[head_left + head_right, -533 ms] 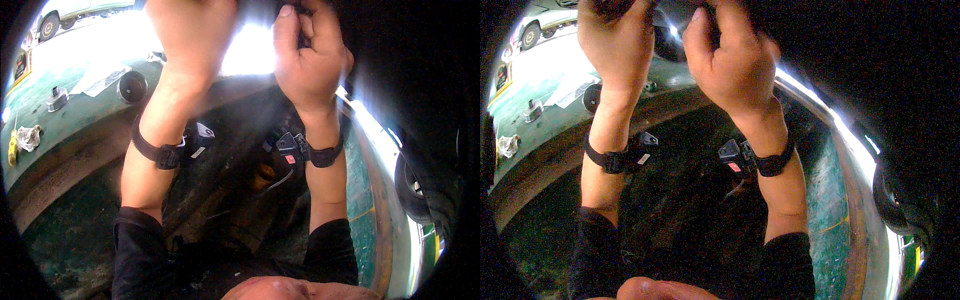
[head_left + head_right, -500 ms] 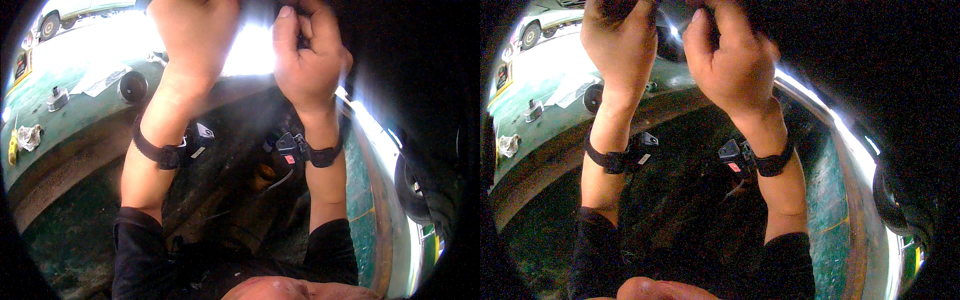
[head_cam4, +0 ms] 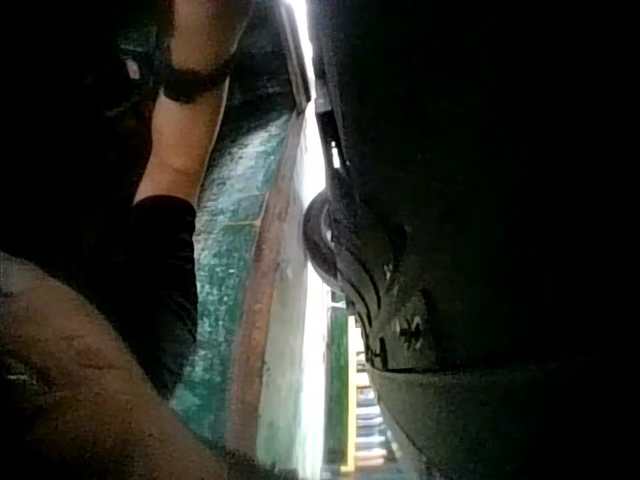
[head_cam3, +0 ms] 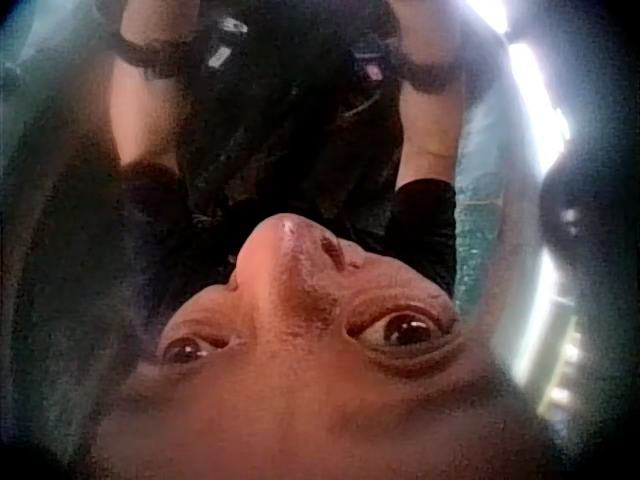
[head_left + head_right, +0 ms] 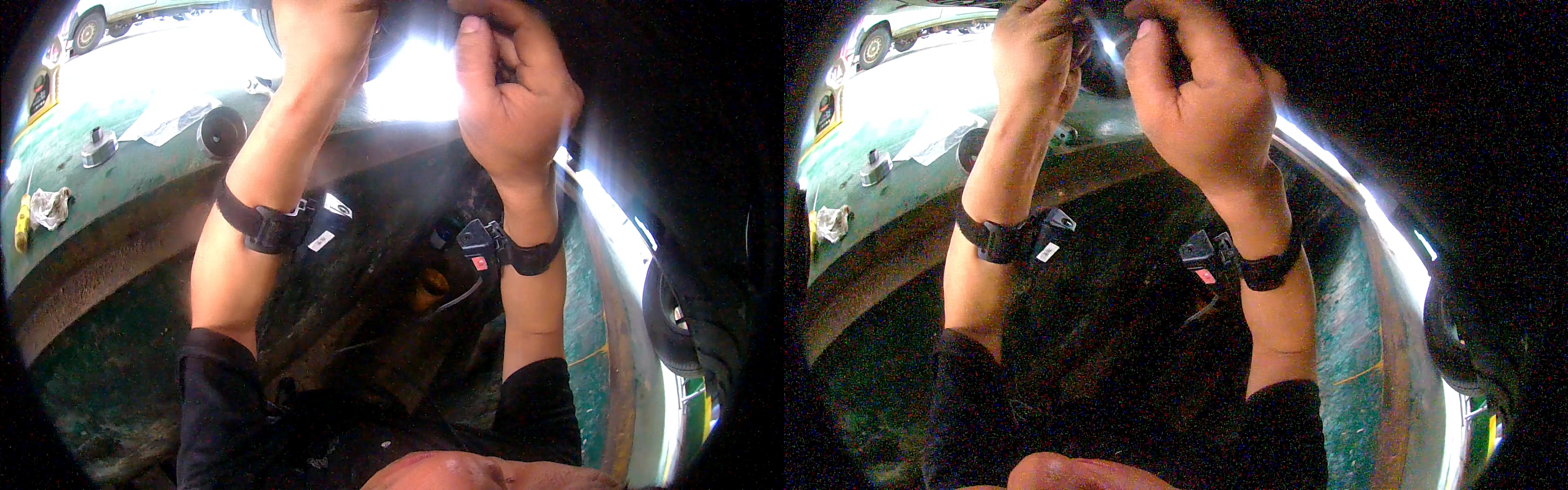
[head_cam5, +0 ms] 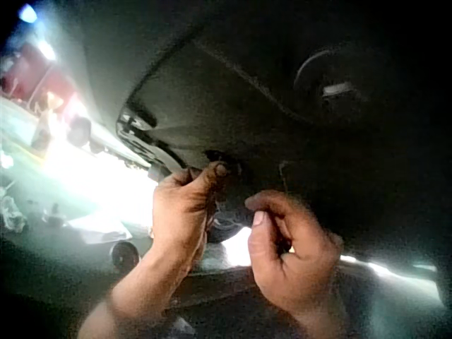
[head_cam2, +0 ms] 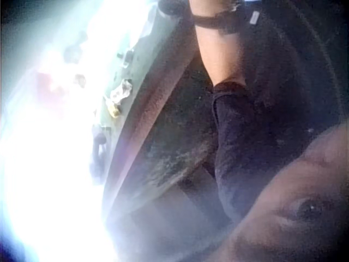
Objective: The person pushes plastic clips into the underbody panel of a vehicle while working in a service pit, then uses a power impact wrench to tighten a bolt on the same panel. The person then walks up the stairs from the pit, retrieves a large blue bottle of fluid from a shelf, and pours it into the washer fluid reservoir under the hood.
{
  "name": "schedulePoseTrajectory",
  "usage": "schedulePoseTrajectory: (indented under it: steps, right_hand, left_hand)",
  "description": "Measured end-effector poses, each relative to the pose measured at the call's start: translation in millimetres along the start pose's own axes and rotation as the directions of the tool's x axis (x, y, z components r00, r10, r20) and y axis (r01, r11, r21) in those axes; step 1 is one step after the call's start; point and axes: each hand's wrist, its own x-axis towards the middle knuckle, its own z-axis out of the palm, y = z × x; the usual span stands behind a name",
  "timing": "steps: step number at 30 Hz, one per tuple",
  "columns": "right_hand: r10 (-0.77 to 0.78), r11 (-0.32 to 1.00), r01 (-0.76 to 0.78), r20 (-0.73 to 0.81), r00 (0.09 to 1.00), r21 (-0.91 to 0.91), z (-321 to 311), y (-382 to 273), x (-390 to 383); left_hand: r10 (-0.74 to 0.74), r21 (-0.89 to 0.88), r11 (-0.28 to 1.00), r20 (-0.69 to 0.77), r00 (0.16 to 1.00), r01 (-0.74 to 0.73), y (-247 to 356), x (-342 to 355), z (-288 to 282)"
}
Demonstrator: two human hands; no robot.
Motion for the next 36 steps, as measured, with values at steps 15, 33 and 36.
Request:
schedulePoseTrajectory:
  steps: [15, 33, 36]
  right_hand:
    - [0.059, 0.989, -0.068, 0.069, 0.996, 0.133, 5, 2, 5]
    - [0.661, -0.295, -0.929, 0.750, -0.031, 0.222, -54, -69, -338]
    - [0.708, -0.303, -0.952, 0.676, -0.203, 0.031, -79, -90, -338]
  left_hand:
    - [-0.094, 0.042, 0.995, 0.011, 0.996, 0.093, 1, 0, 8]
    - [-0.806, 0.779, 0.497, 0.251, 0.535, 0.382, -20, -315, -133]
    - [-0.910, 0.528, 0.370, 0.042, 0.412, 0.764, -23, -357, -137]
